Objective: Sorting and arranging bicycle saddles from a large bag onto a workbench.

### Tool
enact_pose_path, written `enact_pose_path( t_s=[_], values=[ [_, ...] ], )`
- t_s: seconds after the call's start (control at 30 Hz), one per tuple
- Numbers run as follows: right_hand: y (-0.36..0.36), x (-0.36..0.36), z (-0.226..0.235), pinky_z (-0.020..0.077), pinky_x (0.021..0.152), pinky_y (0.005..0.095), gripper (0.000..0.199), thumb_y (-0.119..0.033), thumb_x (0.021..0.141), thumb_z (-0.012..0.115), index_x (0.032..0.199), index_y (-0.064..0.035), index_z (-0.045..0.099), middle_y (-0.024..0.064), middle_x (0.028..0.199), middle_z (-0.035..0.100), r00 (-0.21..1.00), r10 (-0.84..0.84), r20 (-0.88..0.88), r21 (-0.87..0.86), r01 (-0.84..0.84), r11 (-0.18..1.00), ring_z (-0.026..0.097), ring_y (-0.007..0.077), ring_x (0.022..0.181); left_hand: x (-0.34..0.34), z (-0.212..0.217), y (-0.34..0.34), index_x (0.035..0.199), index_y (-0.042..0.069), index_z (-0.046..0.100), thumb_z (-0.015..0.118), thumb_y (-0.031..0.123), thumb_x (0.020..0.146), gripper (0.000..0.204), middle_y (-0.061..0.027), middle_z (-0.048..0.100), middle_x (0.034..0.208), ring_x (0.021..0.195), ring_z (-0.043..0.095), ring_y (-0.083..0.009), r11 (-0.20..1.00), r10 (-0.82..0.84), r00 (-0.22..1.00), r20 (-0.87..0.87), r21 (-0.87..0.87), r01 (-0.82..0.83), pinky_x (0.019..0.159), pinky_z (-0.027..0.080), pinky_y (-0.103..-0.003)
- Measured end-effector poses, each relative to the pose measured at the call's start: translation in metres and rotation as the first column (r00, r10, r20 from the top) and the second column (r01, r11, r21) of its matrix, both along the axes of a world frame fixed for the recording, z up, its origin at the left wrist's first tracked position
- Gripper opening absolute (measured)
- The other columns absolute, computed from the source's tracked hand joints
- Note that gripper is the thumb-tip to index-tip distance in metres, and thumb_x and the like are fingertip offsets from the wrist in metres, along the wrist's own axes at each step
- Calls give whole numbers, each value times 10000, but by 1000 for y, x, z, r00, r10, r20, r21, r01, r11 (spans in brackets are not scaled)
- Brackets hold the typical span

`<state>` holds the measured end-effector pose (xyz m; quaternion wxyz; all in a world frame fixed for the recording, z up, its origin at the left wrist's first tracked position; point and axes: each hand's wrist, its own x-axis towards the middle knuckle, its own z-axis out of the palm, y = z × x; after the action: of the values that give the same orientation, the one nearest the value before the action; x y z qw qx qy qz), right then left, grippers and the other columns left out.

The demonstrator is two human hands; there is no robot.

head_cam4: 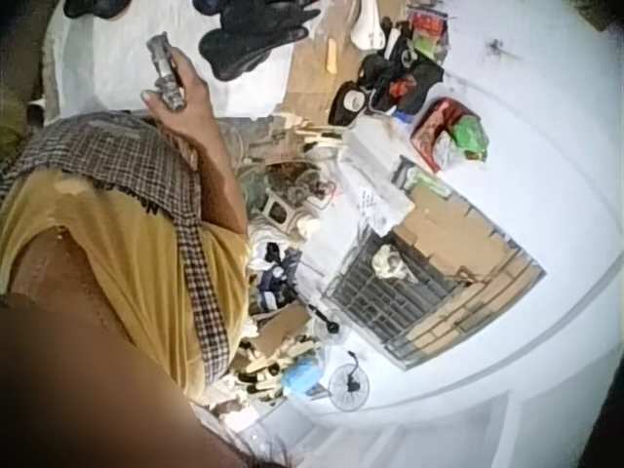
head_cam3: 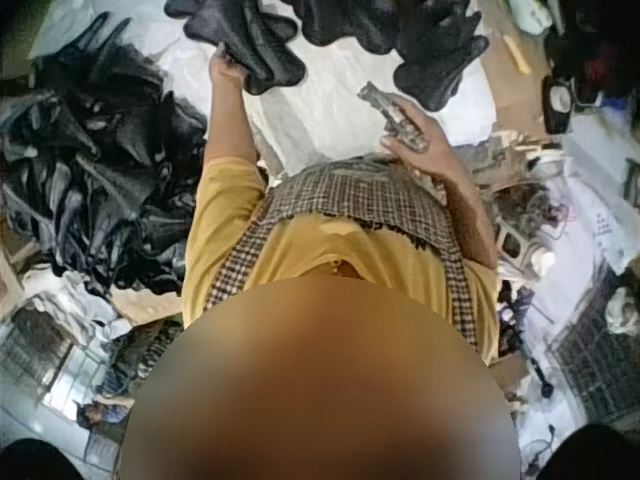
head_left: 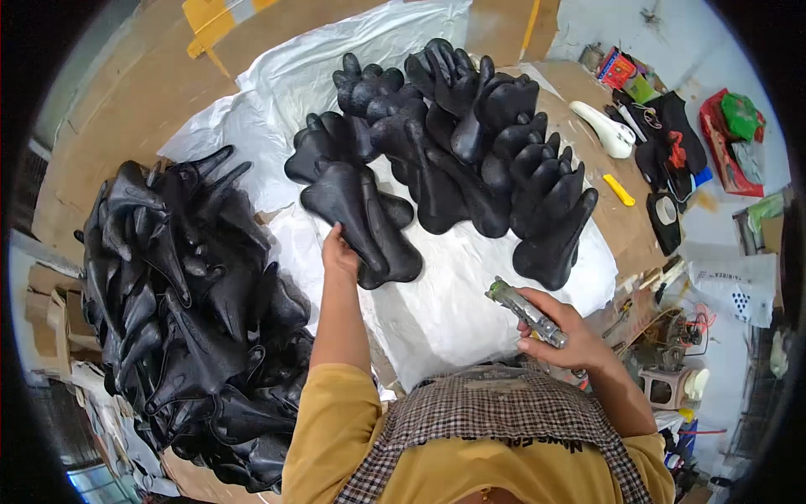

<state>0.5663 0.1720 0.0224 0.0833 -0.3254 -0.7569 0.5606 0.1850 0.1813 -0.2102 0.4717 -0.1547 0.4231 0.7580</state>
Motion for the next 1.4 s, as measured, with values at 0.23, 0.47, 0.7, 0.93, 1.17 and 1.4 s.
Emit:
enact_pose_path(
  t_s=[0.23,0.47,0.7,0.93,1.17,1.4],
  values=[
    [-9,8,9,448,712,250,606,-108,761,678,1300,-58,404,37,861,561,999,-22,-47,26,23,999,549,99,777,-36,-8,-3,1186,-22,445,467,9,851,337,-166,508,1200,1106,483,-352,958,191,962,195,177,-226,998,350,-521],
    [-10,17,5,441,706,248,615,-97,757,670,1306,-56,397,30,855,561,996,-42,-78,74,47,996,539,103,756,58,23,-18,1119,-16,456,560,-105,748,395,-127,559,1020,917,565,-241,992,37,900,-434,122,18,815,478,-346],
    [-14,22,9,427,757,257,626,-121,770,677,1315,-32,381,69,1007,557,994,-26,-110,3,26,1000,529,115,825,81,1,-59,997,-30,554,657,88,752,291,-83,588,877,728,564,-196,907,-362,889,-281,-328,265,649,462,-293],
    [-26,37,9,428,741,246,608,-99,775,670,1311,-35,390,49,965,548,991,-54,-125,15,57,998,521,108,796,17,-1,-43,1098,-5,552,671,216,747,432,-60,595,915,782,518,-136,898,-406,583,-704,-425,111,662,394,-263],
    [-36,49,11,426,766,239,601,-64,786,650,1321,-29,379,24,962,547,984,-119,-134,-72,110,991,512,88,836,35,22,-26,887,74,571,601,-58,748,193,-11,583,802,716,553,-132,900,-421,783,-458,-106,422,664,450,-252],
    [-41,80,33,442,758,242,579,-91,781,659,1300,-17,413,31,921,582,988,-90,-125,-190,65,980,541,85,826,-26,99,-7,949,46,552,520,-38,820,157,-57,608,894,800,585,-182,961,-109,785,-610,136,239,761,468,-321]
  ],
)
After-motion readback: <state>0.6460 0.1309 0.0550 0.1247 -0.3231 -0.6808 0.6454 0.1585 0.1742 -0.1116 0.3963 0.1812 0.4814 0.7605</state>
